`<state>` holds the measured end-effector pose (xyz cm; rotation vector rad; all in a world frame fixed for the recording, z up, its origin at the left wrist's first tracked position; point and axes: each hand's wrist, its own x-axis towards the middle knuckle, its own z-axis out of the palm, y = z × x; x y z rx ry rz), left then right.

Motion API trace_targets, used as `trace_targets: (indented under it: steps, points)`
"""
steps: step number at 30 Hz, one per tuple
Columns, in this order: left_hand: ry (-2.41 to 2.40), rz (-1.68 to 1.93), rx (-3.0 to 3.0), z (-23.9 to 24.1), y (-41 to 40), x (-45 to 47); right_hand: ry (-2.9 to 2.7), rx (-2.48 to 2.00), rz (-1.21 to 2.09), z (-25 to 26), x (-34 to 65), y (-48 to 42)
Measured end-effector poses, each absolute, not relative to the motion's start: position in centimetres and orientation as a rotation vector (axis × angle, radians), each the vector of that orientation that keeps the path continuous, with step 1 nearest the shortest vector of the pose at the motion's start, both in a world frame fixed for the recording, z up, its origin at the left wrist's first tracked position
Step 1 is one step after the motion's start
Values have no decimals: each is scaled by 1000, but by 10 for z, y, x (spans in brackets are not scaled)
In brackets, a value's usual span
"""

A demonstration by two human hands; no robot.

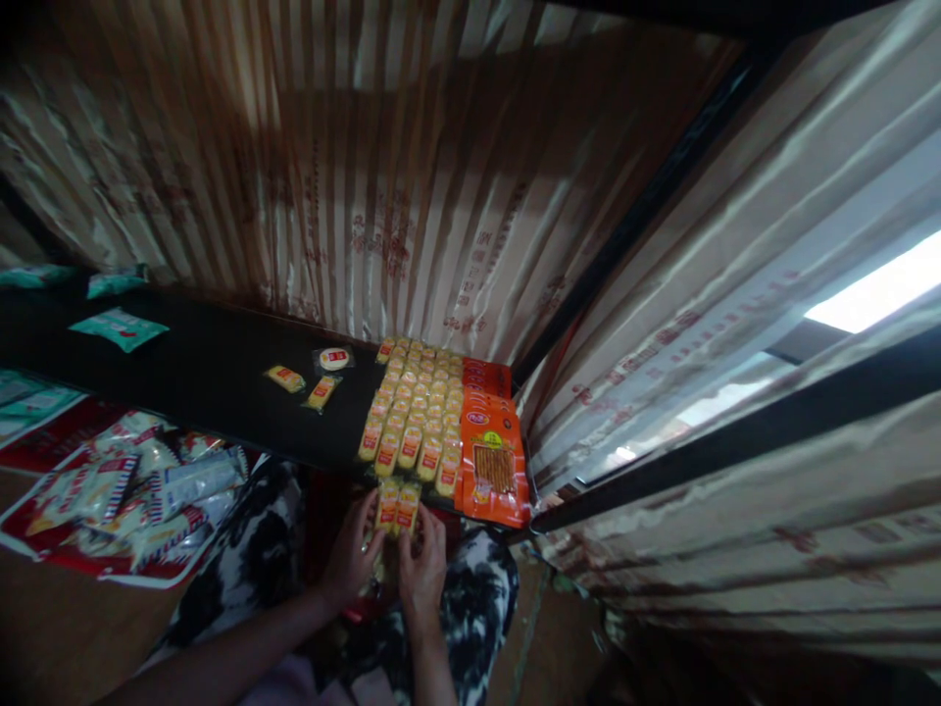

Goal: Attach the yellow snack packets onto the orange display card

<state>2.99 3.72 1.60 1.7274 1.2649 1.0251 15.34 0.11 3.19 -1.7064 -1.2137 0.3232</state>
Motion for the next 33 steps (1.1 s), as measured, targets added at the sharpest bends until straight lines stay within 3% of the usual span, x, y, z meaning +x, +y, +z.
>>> trace_targets:
  steps: [25, 33]
  points:
    - [1423, 1053, 1787, 21, 40, 13, -1165, -1713, 587, 32, 141, 5]
    - [1437, 1107, 1812, 22, 39, 14, -1134, -1744, 533, 27, 141, 4]
